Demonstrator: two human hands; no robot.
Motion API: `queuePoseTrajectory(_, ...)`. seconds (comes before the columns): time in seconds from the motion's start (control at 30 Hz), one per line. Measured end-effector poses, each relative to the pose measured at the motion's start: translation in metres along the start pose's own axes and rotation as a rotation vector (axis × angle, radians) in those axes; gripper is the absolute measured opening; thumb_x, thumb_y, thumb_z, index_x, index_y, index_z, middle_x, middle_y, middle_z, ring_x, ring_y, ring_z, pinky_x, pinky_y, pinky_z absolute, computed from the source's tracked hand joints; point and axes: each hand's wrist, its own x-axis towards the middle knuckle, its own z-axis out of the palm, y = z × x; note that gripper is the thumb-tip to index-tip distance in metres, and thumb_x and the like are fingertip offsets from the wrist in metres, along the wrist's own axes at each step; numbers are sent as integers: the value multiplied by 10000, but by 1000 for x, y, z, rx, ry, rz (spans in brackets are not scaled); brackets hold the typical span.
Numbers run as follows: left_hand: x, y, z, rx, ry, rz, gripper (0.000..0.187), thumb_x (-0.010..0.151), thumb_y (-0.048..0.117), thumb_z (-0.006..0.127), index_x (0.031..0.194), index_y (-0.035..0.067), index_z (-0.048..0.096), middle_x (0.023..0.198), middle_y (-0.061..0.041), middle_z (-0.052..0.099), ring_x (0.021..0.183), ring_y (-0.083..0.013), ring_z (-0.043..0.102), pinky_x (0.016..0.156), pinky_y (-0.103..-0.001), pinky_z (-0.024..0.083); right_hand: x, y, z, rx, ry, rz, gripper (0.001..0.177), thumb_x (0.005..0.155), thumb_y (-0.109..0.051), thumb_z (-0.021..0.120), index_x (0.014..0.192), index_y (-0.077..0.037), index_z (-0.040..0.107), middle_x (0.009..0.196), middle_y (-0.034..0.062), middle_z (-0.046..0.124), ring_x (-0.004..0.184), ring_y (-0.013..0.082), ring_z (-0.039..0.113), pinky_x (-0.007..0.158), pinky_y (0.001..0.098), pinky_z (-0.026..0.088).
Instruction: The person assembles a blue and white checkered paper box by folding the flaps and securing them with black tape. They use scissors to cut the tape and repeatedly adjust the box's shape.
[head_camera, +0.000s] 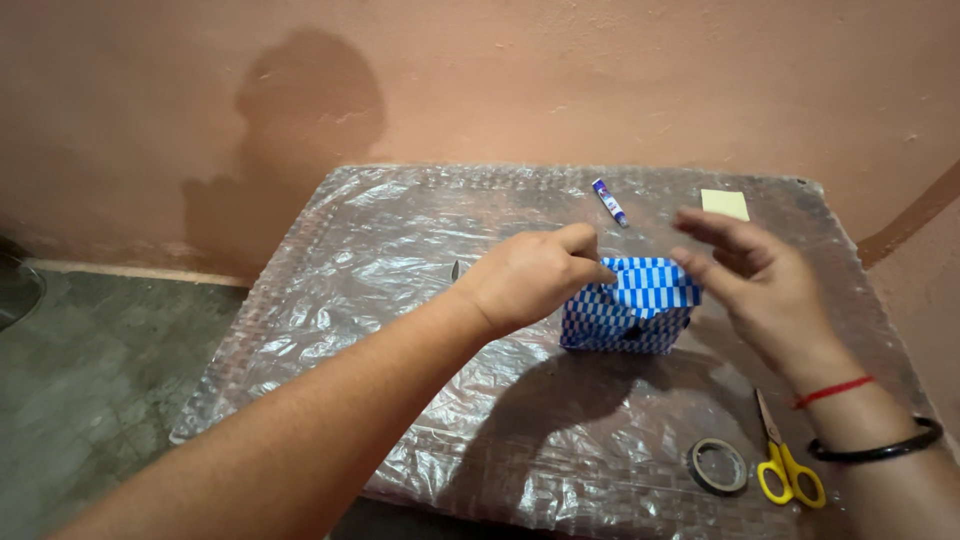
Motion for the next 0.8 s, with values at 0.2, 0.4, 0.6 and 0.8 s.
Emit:
queuePoseTrajectory(0.2, 0, 1, -2, -5, -24, 43, 286, 896, 136, 623, 1121, 214, 781, 1020, -85, 627, 873, -297, 702, 771, -432, 565, -6, -3, 5, -571, -41, -29, 424, 675, -239, 894, 1087, -171, 819, 998, 24, 798, 888, 147, 688, 806, 310, 531)
queuePoseTrajectory(0.4, -11, 8, -11, -62, -103, 39, 283, 913, 128, 659, 1170, 182, 765, 1085, -133, 621, 878, -331, 687, 778, -441, 560, -7, 4, 12, -672, 52, 6, 318, 698, -235, 901, 980, -116, 815, 910, 55, 774, 807, 168, 696, 734, 341, 540)
queuePoseTrajectory(0.6, -24, 15, -22, -258, 104, -67, 409, 807, 199, 798, 1203, 128, 727, 1316, -115, 634, 1202, -312, 663, 1018, -397, 553, -8, -3, 13, -636, 41, 97, 280, 720, -208, 893, 961, -89, 814, 814, 73, 774, 678, 151, 718, 633, 317, 559)
queuePoseTrajectory(0.8, -8, 18, -22, -465, 177, -385, 760, 739, 286, 869, 1394, 58, 559, 1280, -138, 694, 1193, -279, 660, 956, -399, 534, -2, -15, 13, -456, -72, 231, 200, 741, -114, 862, 926, -45, 827, 766, 75, 805, 662, 118, 690, 616, 296, 560)
